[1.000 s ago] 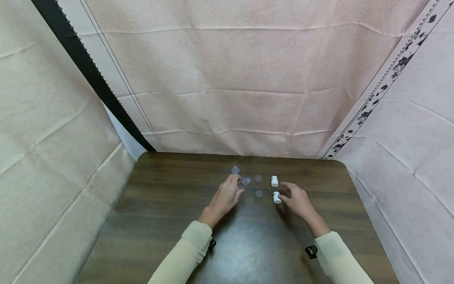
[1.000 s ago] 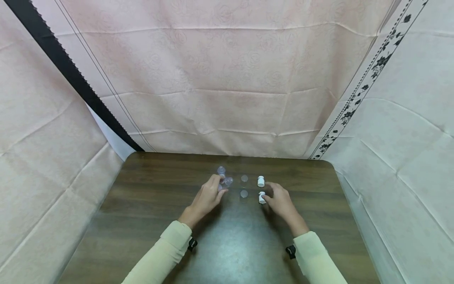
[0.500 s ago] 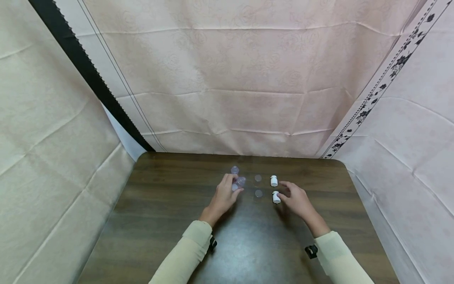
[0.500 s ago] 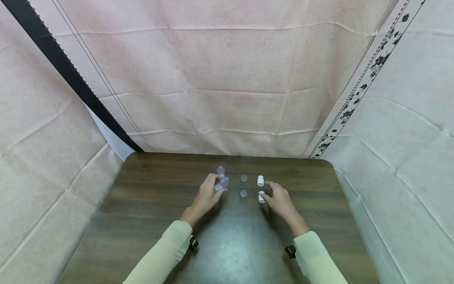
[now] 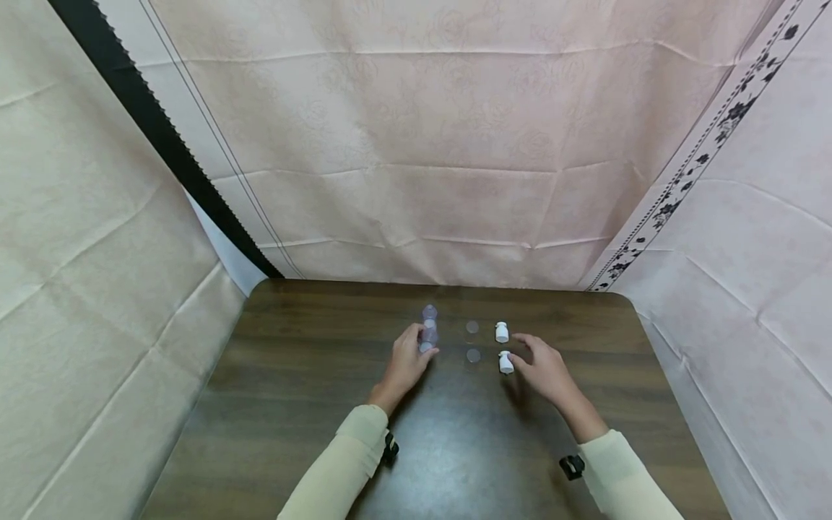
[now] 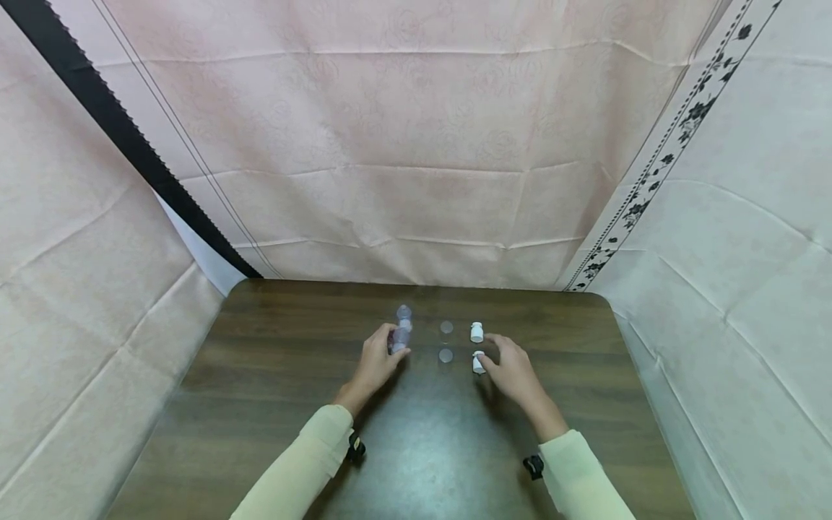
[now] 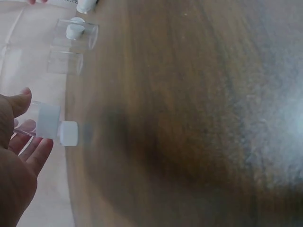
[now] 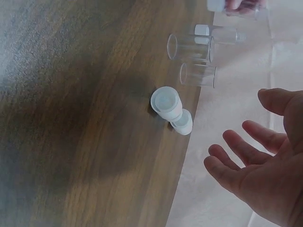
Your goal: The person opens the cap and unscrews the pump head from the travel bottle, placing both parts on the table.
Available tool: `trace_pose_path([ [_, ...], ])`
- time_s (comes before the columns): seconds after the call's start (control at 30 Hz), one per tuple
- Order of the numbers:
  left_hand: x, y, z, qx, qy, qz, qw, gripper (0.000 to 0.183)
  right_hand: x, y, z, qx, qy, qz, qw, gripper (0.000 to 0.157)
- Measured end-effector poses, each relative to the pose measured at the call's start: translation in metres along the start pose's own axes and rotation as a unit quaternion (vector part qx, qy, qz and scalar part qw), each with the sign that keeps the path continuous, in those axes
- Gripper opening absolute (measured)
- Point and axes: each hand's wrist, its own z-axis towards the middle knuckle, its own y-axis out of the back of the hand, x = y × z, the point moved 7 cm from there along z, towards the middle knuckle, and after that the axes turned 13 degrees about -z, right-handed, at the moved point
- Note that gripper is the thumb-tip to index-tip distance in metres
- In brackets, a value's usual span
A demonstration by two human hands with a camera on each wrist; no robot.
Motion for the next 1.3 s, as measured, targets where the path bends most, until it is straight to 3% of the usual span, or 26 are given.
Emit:
trace_pose_path([
  [0.37, 0.021, -0.006, -0.002, -0.016, 0.030, -0.014, 0.9993, 0.043, -0.002, -0.002, -0.012, -0.016, 0.002, 0.001, 1.000, 0.048],
  [0.77, 0.027, -0.006, -0.004, -0.028, 0.006, -0.020, 0.9994, 0.042, -0.002, -0.006, -0.018, -0.015, 0.006, 0.006, 1.000, 0.046],
  [0.9, 0.029, -0.005, -0.006, -0.016, 0.020, -0.023, 0.9994, 0.044, -0.002, -0.006, -0.018, -0.015, 0.010, 0.005, 1.000, 0.046],
  [1.07, 0.034, -0.003, -0.011, 0.024, 0.062, -0.036, 0.9972, 0.053, -0.004, 0.000, -0.018, -0.019, 0.007, 0.021, 1.000, 0.046],
  [1.17, 0.031, 0.002, -0.012, 0.042, 0.064, -0.032, 0.9966, 0.061, -0.008, 0.005, -0.017, -0.031, 0.007, 0.019, 0.999, 0.046],
  [1.3, 0.021, 0.012, -0.012, 0.046, 0.044, -0.009, 0.9979, 0.069, -0.012, 0.014, -0.017, -0.049, 0.010, 0.004, 0.999, 0.045],
])
